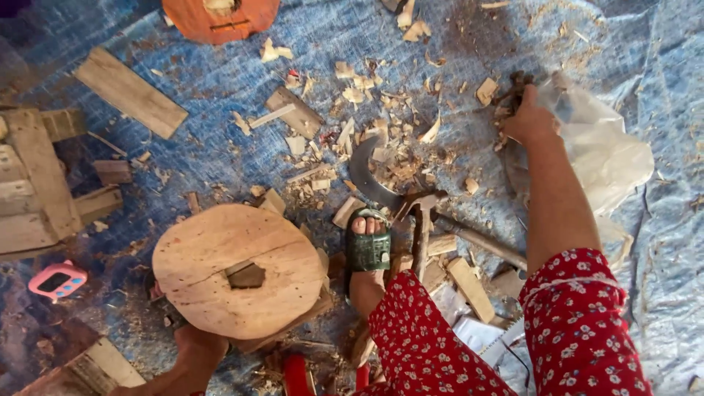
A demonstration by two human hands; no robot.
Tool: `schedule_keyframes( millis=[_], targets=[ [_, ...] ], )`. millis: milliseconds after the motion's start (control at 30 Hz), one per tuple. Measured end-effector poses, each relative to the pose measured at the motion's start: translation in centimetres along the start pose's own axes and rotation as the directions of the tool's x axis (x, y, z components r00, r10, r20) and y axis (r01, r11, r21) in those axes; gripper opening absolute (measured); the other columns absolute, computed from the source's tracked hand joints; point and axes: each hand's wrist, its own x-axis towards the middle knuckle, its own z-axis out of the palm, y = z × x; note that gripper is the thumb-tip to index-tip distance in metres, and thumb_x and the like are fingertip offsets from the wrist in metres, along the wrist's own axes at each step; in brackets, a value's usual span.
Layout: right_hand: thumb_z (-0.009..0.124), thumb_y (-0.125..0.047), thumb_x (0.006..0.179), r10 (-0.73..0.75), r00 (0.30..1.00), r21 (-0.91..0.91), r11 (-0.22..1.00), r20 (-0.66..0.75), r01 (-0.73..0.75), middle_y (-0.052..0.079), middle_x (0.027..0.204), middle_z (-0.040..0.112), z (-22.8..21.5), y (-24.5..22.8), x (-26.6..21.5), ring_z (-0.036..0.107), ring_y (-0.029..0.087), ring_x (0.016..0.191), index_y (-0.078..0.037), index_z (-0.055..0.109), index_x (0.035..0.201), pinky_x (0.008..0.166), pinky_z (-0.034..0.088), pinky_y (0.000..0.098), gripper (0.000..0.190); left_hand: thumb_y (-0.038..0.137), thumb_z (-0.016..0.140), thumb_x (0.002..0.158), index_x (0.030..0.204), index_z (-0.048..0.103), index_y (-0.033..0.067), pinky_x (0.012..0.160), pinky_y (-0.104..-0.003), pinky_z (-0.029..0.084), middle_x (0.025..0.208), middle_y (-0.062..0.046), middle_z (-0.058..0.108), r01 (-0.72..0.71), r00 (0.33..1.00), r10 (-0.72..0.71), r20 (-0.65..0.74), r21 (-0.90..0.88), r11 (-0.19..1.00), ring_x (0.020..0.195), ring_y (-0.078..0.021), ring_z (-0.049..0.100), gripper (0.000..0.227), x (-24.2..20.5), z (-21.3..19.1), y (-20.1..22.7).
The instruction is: The person is manually sanding a circular wooden component, likely for a musical instrument, using a small sanding block to smooth the surface and edges.
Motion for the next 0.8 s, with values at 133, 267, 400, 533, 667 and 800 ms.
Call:
schedule_keyframes(
  millis=[133,267,400,533,667,800],
  targets=[
    [0.05,-0.031,0.102,0.01,0.998,-0.127,0.992,-0.056,-0.017,0.038,0.139,0.047,1.4,-1.1,-4.6,0.057,0.059,0.117,-0.019,0.001,0.162,0.097,0.04,0.0704,0.079,0.076,0.058,0.075,0.157,0.03,0.0297,0.103,-0.045,0.06,0.123,-0.009,0.074,-0.054,0.997,0.058,0.057,-0.074,0.996,0.108,-0.034,0.074,0.097,0.0,0.6,-1.7],
    [0.046,-0.048,0.095,-0.03,0.989,-0.251,0.966,0.143,0.066,0.024,0.128,0.066,8.2,1.5,-7.7,0.064,0.047,0.118,-0.05,0.01,0.161,0.096,0.048,0.0627,0.075,0.079,0.062,0.074,0.157,0.032,0.0326,0.101,-0.045,0.064,0.12,-0.008,0.079,-0.089,0.99,0.102,0.098,-0.131,0.987,0.104,-0.0342,0.078,0.1,-2.3,0.9,-8.6],
    [0.045,-0.029,0.101,-0.211,0.976,0.03,0.977,0.051,0.21,0.025,0.132,0.064,9.3,-2.3,-15.7,0.064,0.047,0.117,-0.037,0.021,0.163,0.103,0.046,0.0574,0.067,0.065,0.06,0.079,0.155,0.039,0.0234,0.091,-0.047,0.059,0.118,-0.012,0.068,-0.019,0.917,0.124,-0.38,0.268,0.963,0.109,-0.0327,0.07,0.09,-1.5,-8.6,1.9],
    [0.055,-0.018,0.1,-0.317,0.936,0.566,0.748,-0.154,0.346,0.032,0.111,0.066,10.2,-6.7,-18.6,0.064,0.046,0.096,-0.01,0.046,0.144,0.088,0.05,0.0563,0.046,0.044,0.067,0.084,0.139,0.054,0.0079,0.099,-0.064,0.045,0.124,-0.03,0.062,-0.089,0.86,-0.092,-0.502,-0.325,0.941,0.121,-0.052,0.057,0.067,3.1,-13.1,4.5],
    [0.071,-0.044,0.087,-0.301,0.952,0.468,0.833,-0.064,0.295,0.01,0.095,0.074,14.8,-11.1,-19.7,0.07,0.035,0.096,-0.026,0.069,0.12,0.081,0.053,0.05,0.037,0.044,0.068,0.095,0.156,0.032,0.0044,0.115,-0.065,0.033,0.151,-0.03,0.036,-0.172,0.915,-0.077,-0.396,-0.557,0.812,0.141,-0.0551,0.033,0.081,3.8,-14.9,7.5],
    [0.067,-0.053,0.089,-0.376,0.926,0.4,0.843,-0.042,0.36,0.023,0.098,0.069,10.7,-15.2,-24.8,0.066,0.048,0.104,-0.01,0.065,0.105,0.088,0.051,0.0554,0.046,0.038,0.074,0.094,0.146,0.045,0.0013,0.11,-0.066,0.04,0.145,-0.026,0.04,-0.241,0.906,-0.128,-0.404,-0.74,0.628,0.138,-0.0533,0.038,0.07,5.0,-13.6,5.3]
  ],
)
